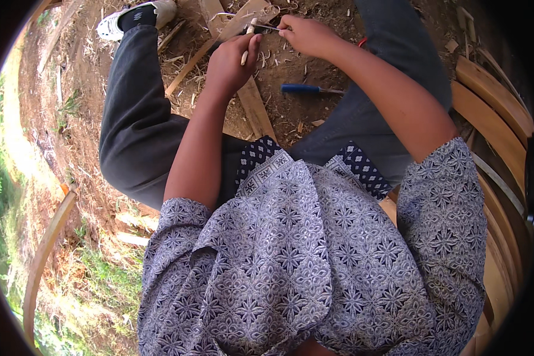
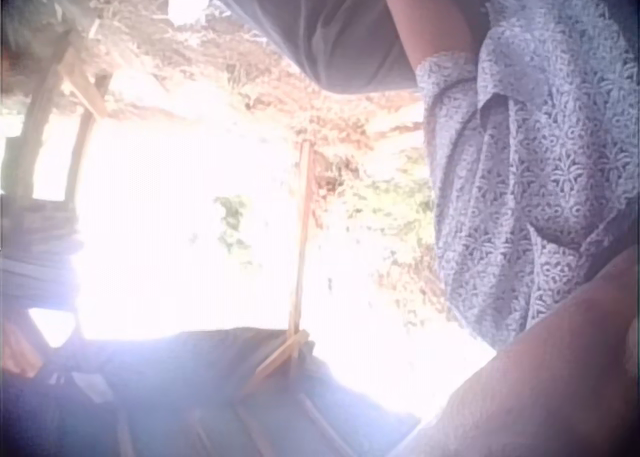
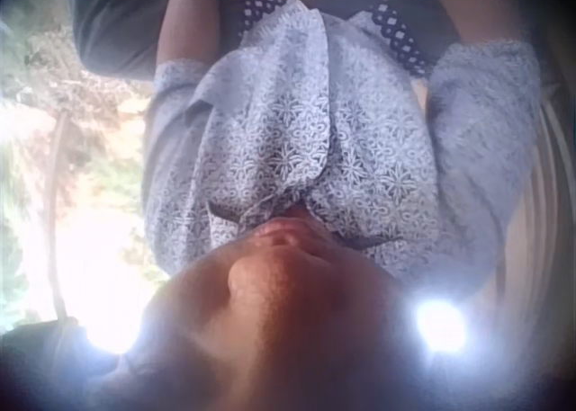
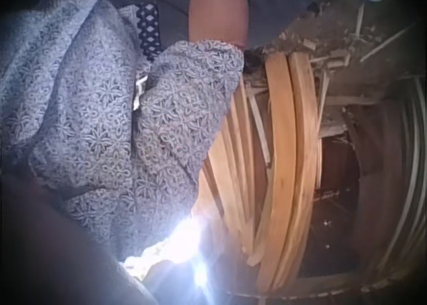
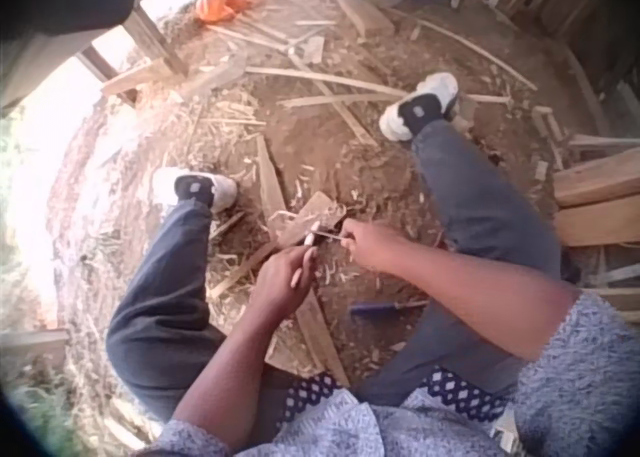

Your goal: The person sits on the ground and uses a knife to carve a small piece of wood held between their legs. They repeatedly scrape the wood to remove shavings and refine its shape.

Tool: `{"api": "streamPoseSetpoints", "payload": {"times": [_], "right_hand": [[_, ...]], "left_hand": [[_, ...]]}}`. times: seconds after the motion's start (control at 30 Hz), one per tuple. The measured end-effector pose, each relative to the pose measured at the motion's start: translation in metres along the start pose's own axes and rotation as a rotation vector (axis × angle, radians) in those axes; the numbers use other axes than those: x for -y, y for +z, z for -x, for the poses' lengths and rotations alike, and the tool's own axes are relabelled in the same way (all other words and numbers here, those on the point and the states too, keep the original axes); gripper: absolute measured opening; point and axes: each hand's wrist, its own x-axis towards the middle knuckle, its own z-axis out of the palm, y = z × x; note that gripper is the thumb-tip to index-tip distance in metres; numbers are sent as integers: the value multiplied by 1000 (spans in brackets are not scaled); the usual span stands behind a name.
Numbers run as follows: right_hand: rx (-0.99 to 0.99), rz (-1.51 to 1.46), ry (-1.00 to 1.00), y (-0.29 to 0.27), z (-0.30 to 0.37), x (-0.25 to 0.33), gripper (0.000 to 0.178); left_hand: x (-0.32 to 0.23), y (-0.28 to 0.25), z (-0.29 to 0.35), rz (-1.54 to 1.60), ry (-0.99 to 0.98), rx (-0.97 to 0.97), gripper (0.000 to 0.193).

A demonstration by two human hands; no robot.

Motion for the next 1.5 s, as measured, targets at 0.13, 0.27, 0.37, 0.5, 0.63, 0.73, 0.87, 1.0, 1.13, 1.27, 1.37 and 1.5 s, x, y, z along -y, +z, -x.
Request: {"api": "streamPoseSetpoints", "payload": {"times": [0.13,0.27,0.37,0.5,0.63,0.73,0.87,1.0,1.13,1.27,1.37,1.5], "right_hand": [[15,78,-14,0,-2,-1,28],[-9,124,63,14,-12,-5,28],[13,100,86,11,-9,3,29],[32,139,117,11,-14,10,29],[-1,192,208,22,-34,23,30],[-28,130,253,26,-39,24,31],[-159,-43,184,37,-33,-3,31],[-69,-35,75,24,-10,0,30],[9,-20,88,9,0,6,28],[37,77,113,7,-5,20,27],[-80,172,142,19,-12,18,28],[-27,123,277,18,-36,14,28]], "left_hand": [[-4,2,-1,42,45,-9,24],[-4,4,-2,38,74,17,24],[-2,3,-1,59,74,15,25],[-3,4,0,31,66,38,26],[-7,3,-2,48,69,56,27],[-7,4,-1,91,30,4,30],[-4,0,-3,303,-198,-83,41],[7,9,0,393,-218,-191,46],[7,10,-1,374,-236,-171,45],[11,14,0,306,-171,-166,48],[1,11,-2,295,-199,-130,40],[-6,10,-3,214,-78,-134,43]]}}
